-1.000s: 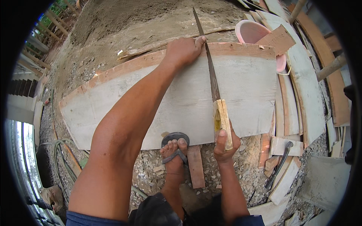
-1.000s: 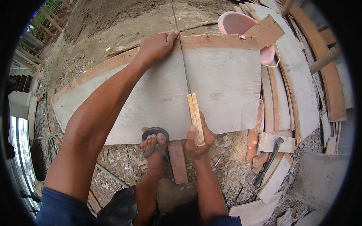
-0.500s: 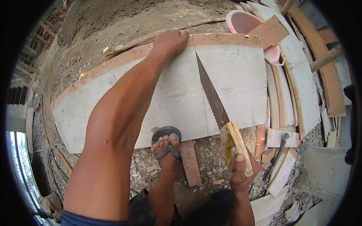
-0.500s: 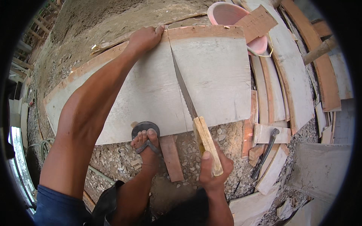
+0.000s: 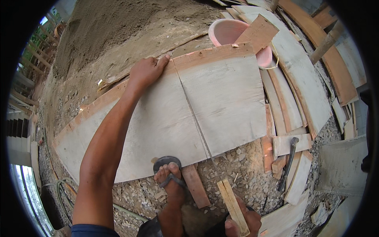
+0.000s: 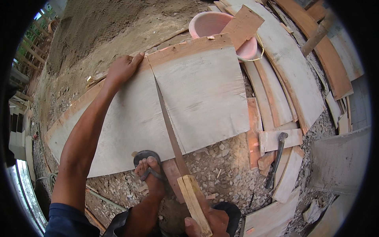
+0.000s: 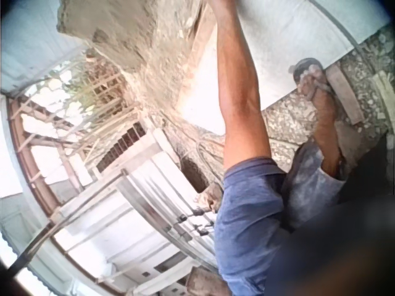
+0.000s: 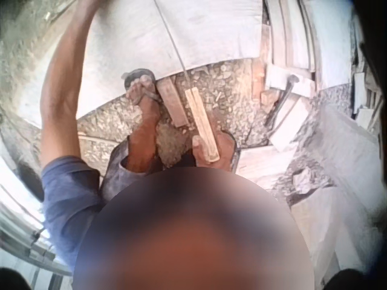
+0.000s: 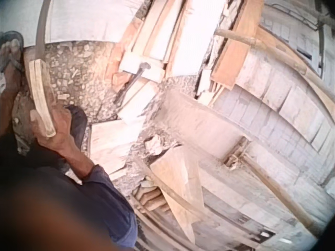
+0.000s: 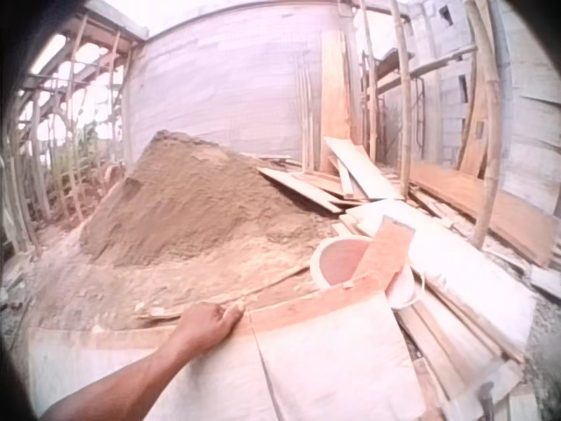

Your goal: The person measures a large sheet of plywood with a tape measure, marks a cut line with a pencil, and then uses a hand saw to cut the sheet along the marked line. The cut piece is separated and set aside.

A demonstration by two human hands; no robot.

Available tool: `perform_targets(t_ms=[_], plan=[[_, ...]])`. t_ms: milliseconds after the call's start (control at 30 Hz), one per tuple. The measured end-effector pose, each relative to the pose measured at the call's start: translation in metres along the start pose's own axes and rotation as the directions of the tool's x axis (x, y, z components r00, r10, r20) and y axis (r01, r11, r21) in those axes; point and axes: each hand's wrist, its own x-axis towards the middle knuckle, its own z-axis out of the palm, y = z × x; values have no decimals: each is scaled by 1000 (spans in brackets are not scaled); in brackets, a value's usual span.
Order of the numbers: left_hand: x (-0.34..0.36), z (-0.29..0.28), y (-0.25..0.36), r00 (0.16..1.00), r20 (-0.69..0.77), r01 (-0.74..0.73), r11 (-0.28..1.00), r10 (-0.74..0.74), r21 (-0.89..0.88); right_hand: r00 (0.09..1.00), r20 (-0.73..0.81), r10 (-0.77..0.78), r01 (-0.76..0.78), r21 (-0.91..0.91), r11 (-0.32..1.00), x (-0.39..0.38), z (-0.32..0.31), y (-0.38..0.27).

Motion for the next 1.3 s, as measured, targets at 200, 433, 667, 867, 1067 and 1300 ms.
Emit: perform_targets(t_ms=[200, 433, 667, 867, 1067, 1300], plan=[[-6, 11, 0, 996, -78, 57, 996, -51, 65, 999, -36, -5, 11, 175, 984, 117, 39, -3], [0, 5, -6, 999, -31, -18, 999, 20, 51, 978, -167, -121, 159, 229, 960, 107, 87, 56], [-12, 5, 5, 983, -185, 5, 998, 7, 62, 968, -139, -210, 231, 156, 960, 72, 33, -3], [-11, -3, 5, 993, -97, -49, 991, 61, 124, 889, -307, -338, 367, 38, 930, 112, 96, 56], [-10, 17, -5, 972, -233, -27, 997, 42, 67, 988, -72, -134, 143, 138, 980, 28, 22, 8], [-13, 8, -6, 984, -161, -58, 994, 72, 90, 978, -184, -101, 144, 240, 960, 147, 98, 41]])
